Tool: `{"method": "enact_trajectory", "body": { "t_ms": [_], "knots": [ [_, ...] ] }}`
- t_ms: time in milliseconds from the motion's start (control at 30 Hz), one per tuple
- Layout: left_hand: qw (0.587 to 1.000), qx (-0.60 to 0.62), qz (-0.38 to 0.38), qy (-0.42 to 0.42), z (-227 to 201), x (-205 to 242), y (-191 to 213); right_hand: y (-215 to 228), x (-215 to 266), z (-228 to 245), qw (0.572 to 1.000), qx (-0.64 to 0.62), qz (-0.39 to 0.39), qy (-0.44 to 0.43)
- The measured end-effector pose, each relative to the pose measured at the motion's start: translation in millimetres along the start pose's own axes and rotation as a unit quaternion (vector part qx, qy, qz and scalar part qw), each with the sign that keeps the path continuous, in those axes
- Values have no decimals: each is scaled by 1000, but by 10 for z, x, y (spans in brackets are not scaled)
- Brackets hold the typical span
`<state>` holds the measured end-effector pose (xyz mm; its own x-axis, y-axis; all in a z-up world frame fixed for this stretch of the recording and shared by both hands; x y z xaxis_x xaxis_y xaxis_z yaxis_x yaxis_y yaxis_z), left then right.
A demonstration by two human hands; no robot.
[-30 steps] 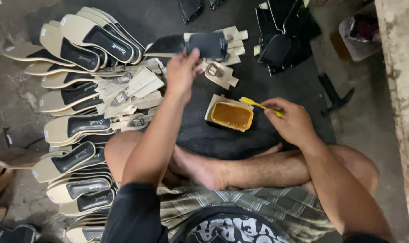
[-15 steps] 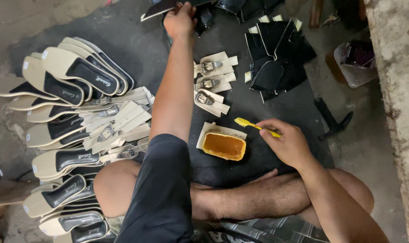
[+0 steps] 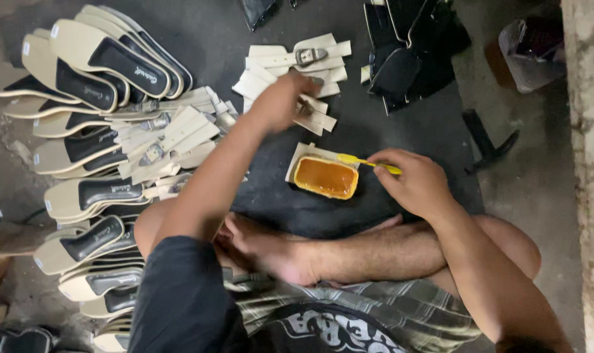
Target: The person sits on the floor and applies a brown adhesive to the underside of black sandal straps using a yellow brush. They repeatedly dip the brush into a container of glue and coat the straps one by one, placing the treated straps on the floor.
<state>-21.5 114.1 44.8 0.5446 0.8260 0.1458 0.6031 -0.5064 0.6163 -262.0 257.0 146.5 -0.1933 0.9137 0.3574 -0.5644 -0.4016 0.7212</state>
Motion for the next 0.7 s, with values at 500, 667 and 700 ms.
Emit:
{"method": "enact_trajectory", "body": {
  "t_ms": [500, 667, 700],
  "knots": [
    [957, -79, -276, -46, -626, 990, 550, -160, 504, 486, 959, 213, -140, 127],
    [929, 203, -309, 23, -1002, 1427, 740, -18, 646, 437, 966, 240, -4, 100],
    [934, 218, -282, 14, -1106, 1467, 665, 18, 666, 421, 974, 206, 16, 96]
  ]
}}
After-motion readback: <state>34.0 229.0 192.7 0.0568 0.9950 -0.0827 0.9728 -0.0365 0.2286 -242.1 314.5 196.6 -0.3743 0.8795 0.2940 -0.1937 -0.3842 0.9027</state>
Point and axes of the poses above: each hand's wrist, its own x-axis away from the middle knuckle, its own y-axis out of the back of the hand, z = x × y, the point moved 7 cm from there along -x, towards the middle knuckle, and after that the axes turned 7 degrees about x, right-handed, at the moved point
